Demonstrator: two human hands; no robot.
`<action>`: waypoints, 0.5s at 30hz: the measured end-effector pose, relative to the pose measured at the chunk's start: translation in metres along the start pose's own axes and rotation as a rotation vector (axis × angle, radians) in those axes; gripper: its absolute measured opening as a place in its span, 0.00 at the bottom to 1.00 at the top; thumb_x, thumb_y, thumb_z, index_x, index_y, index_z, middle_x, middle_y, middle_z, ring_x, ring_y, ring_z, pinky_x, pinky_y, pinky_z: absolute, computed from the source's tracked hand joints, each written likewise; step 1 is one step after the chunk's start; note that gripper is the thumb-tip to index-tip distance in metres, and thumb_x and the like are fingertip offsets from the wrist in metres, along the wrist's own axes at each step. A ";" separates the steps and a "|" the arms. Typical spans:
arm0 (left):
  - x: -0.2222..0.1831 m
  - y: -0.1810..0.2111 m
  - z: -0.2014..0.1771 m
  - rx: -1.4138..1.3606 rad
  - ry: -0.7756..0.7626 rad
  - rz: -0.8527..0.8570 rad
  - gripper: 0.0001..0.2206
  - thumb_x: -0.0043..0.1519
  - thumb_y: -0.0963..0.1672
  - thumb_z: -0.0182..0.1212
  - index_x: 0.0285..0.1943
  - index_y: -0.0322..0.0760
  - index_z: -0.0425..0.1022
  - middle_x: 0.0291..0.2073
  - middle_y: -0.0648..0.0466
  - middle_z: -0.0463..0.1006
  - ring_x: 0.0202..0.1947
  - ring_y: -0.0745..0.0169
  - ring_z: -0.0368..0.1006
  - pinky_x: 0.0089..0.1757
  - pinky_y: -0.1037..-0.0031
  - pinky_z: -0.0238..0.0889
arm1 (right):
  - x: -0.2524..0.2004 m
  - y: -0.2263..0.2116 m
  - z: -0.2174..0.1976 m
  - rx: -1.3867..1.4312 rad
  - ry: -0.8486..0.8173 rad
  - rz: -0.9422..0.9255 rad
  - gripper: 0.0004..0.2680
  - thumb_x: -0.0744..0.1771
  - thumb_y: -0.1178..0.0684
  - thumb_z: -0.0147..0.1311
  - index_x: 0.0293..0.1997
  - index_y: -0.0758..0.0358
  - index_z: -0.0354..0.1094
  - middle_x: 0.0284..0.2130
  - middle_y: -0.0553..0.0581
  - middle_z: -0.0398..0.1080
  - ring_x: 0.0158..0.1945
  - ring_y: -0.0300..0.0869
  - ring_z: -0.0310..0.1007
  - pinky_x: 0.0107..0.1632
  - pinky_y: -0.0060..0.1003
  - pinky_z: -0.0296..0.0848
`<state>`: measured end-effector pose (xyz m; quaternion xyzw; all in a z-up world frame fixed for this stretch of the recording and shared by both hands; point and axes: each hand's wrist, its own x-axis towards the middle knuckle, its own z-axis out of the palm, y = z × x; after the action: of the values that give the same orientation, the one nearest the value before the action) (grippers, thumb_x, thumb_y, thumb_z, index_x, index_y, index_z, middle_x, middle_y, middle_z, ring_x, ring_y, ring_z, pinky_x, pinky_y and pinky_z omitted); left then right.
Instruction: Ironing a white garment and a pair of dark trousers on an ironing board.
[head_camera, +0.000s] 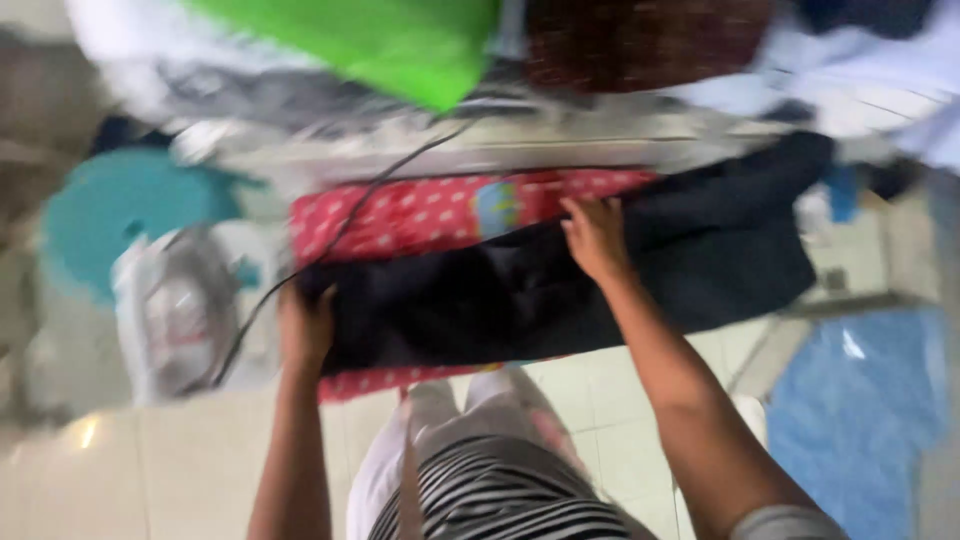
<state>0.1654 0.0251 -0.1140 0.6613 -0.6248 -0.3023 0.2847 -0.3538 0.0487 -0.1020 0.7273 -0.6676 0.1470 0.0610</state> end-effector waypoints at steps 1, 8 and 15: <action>0.004 -0.003 0.002 0.106 0.014 -0.053 0.20 0.65 0.47 0.71 0.53 0.23 0.72 0.41 0.29 0.76 0.47 0.22 0.72 0.48 0.42 0.65 | 0.002 0.015 0.006 0.001 -0.045 -0.026 0.11 0.64 0.50 0.63 0.51 0.48 0.73 0.39 0.48 0.75 0.48 0.45 0.75 0.60 0.53 0.61; 0.016 -0.021 0.010 0.249 -0.136 -0.155 0.26 0.63 0.53 0.66 0.56 0.24 0.79 0.45 0.32 0.81 0.49 0.32 0.76 0.46 0.49 0.68 | -0.012 0.048 -0.051 0.059 0.102 0.241 0.11 0.70 0.46 0.50 0.56 0.53 0.69 0.51 0.57 0.65 0.56 0.55 0.65 0.69 0.70 0.45; -0.011 -0.008 -0.033 0.090 -0.217 -0.292 0.22 0.65 0.49 0.66 0.61 0.26 0.75 0.50 0.39 0.78 0.52 0.49 0.72 0.49 0.58 0.62 | -0.050 0.176 -0.166 0.025 0.371 0.449 0.20 0.60 0.69 0.42 0.58 0.65 0.66 0.55 0.63 0.65 0.57 0.58 0.63 0.58 0.51 0.63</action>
<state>0.1948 0.0362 -0.0981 0.7206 -0.5620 -0.3818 0.1386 -0.5529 0.1257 0.0224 0.5228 -0.7874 0.2955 0.1388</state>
